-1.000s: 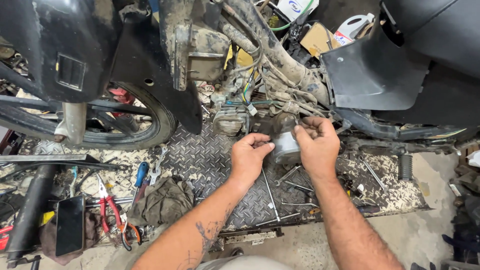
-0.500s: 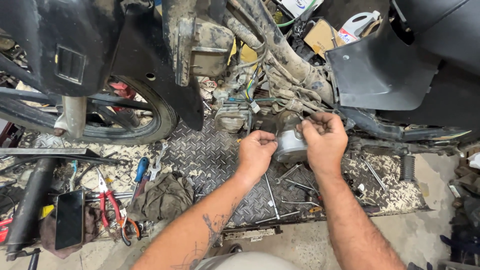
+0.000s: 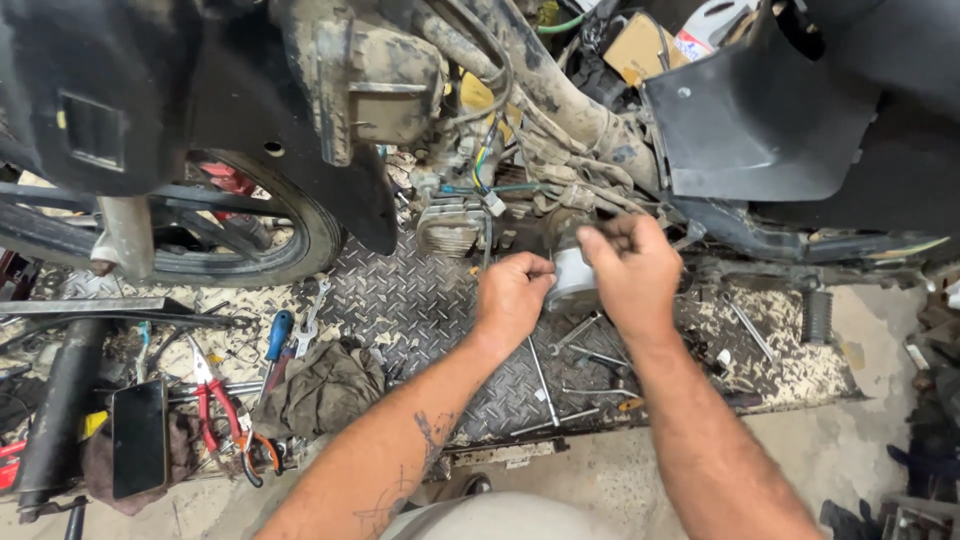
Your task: Cleaning a motorcycle engine cover with a rag and then reassembling it onto the engine block using a T-handle wrench.
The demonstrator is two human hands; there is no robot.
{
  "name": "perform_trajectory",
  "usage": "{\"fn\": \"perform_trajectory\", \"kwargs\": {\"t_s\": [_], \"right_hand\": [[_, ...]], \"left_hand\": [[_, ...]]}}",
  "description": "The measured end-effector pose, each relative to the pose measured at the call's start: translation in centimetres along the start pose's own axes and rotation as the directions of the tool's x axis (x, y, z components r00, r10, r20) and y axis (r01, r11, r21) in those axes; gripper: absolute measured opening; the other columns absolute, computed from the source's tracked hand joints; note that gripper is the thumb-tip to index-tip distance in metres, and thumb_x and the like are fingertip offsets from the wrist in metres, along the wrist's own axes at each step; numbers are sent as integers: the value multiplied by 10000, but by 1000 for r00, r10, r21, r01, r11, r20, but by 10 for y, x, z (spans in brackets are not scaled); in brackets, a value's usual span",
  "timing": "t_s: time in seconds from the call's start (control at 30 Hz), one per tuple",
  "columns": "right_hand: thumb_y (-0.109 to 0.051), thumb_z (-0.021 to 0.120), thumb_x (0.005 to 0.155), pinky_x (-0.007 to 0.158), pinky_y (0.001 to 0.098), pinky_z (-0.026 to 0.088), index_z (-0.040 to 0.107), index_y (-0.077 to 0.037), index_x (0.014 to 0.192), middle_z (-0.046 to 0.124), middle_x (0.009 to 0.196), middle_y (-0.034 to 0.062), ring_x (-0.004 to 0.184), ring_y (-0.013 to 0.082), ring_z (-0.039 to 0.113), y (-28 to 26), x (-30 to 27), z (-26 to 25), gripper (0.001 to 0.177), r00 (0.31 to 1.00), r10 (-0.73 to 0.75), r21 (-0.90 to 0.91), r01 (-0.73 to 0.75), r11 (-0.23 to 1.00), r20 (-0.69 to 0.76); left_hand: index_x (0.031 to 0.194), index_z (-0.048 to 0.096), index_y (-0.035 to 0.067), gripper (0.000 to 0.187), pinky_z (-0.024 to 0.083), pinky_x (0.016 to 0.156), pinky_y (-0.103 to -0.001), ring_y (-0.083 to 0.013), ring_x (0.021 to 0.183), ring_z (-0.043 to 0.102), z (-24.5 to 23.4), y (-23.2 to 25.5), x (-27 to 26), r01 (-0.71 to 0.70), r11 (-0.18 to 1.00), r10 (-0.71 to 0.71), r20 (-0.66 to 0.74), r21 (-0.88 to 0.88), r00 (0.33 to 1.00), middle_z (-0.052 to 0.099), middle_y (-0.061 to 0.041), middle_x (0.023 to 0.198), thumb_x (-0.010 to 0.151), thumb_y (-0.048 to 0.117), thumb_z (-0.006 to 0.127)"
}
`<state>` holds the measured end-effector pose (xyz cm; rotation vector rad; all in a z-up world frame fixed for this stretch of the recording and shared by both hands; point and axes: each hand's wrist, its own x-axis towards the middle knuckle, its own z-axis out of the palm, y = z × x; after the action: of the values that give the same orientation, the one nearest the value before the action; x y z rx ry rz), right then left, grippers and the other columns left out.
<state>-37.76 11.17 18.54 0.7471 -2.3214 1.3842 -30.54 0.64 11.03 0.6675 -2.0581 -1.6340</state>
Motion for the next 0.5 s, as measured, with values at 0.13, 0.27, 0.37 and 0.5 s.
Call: {"fn": "perform_trajectory", "kwargs": {"t_s": [0.13,0.27,0.37,0.5], "right_hand": [[-164,816,820,564,330,471,705,-90,872,634,651,88,601,239,624,26,-51,-56,143,1000,-5,-85,4,996,-11],[-212,765,795,667,312,484,707,-94,875,680,745,68,706,190,635,63,-152,-98,154,931,347,-209,-320,924,112],[-225,710,786,695,289,497,684,-110,836,700,775,24,719,146,638,107,-247,-114,127,820,424,-274,-338,901,383],[-315,714,767,645,257,500,686,-210,817,710,728,-34,663,117,652,165,-340,-126,120,426,650,-521,-390,759,629]], "left_hand": [[865,753,125,127,548,747,-371,-282,840,691,-5,3,-1,-30,1000,30,18,1,999,716,-93,800,741,126,725],[857,745,102,117,525,799,-348,-245,844,685,-7,-1,2,-118,992,117,26,46,993,733,-75,845,749,116,702],[870,738,98,109,529,826,-289,-163,833,681,-11,18,-4,-81,993,75,81,82,994,740,-38,891,770,106,695],[876,748,110,108,536,844,-280,-144,831,678,-15,27,2,49,988,-63,94,148,994,743,-23,902,777,105,705]]}}
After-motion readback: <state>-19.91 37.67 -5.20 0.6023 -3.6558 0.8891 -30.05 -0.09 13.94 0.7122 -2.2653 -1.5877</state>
